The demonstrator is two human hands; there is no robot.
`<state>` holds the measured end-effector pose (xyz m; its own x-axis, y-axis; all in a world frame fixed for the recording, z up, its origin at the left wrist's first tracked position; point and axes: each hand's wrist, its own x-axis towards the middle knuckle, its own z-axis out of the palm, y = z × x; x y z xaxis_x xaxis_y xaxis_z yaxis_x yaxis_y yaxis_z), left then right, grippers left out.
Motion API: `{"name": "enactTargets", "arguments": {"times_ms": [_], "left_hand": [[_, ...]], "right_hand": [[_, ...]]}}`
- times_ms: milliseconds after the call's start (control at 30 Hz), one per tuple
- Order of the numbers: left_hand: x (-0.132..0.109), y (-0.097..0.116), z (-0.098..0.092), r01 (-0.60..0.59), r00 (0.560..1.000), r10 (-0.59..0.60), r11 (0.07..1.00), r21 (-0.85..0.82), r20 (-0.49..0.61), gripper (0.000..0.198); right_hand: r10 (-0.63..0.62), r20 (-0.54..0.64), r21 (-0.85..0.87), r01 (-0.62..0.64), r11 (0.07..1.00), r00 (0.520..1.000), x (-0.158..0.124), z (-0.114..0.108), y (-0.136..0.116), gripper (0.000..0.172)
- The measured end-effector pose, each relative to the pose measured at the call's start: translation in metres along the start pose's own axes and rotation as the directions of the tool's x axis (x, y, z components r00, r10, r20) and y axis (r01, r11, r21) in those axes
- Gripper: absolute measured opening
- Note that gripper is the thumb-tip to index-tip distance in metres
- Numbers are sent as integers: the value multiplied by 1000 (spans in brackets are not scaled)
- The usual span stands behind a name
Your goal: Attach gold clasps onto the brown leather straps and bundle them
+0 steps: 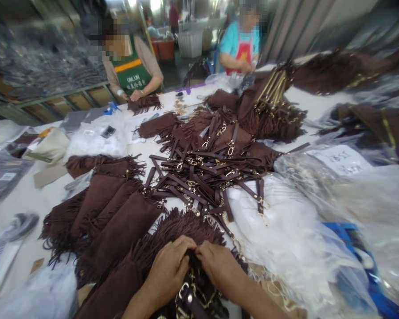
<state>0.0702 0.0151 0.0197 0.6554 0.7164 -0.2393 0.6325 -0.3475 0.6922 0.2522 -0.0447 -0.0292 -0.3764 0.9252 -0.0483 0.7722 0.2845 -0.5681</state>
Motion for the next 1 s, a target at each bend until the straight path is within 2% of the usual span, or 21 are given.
{"name": "enactTargets", "arguments": {"times_ms": [133,333,400,467,533,600,700,833,900,1000], "left_hand": [[7,-2,1,13,1000,-12,999,-44,22,25],[14,-6,3,12,993,-7,999,-36,121,23],[15,-5,3,26,991,-23,999,-21,130,21],[16,-5,4,41,991,-39,999,-13,131,19],[17,-5,4,53,991,-50,998,-16,125,18],[17,-5,4,60,992,-56,998,-30,110,16],[16,-6,4,67,995,-62,996,-59,83,16],[13,-6,4,71,996,-65,994,-84,62,16],[13,-6,4,67,997,-63,994,-90,53,16],[13,-6,3,62,997,-58,995,-84,46,18]], "right_hand": [[127,-10,194,-123,973,992,-2,-5,2,9],[143,-29,176,-136,975,989,-6,0,-10,10],[160,-33,250,-147,957,987,-8,0,-8,9],[227,-14,315,-211,925,974,-10,-3,3,9],[353,-5,298,-336,894,936,-11,-7,24,12],[492,-32,233,-472,850,870,-10,-8,50,15],[595,-48,173,-580,796,802,-4,-4,83,12],[612,23,201,-603,772,791,7,-4,94,4],[588,86,270,-587,763,804,8,-17,87,12],[530,179,403,-554,729,829,3,-50,72,21]]}}
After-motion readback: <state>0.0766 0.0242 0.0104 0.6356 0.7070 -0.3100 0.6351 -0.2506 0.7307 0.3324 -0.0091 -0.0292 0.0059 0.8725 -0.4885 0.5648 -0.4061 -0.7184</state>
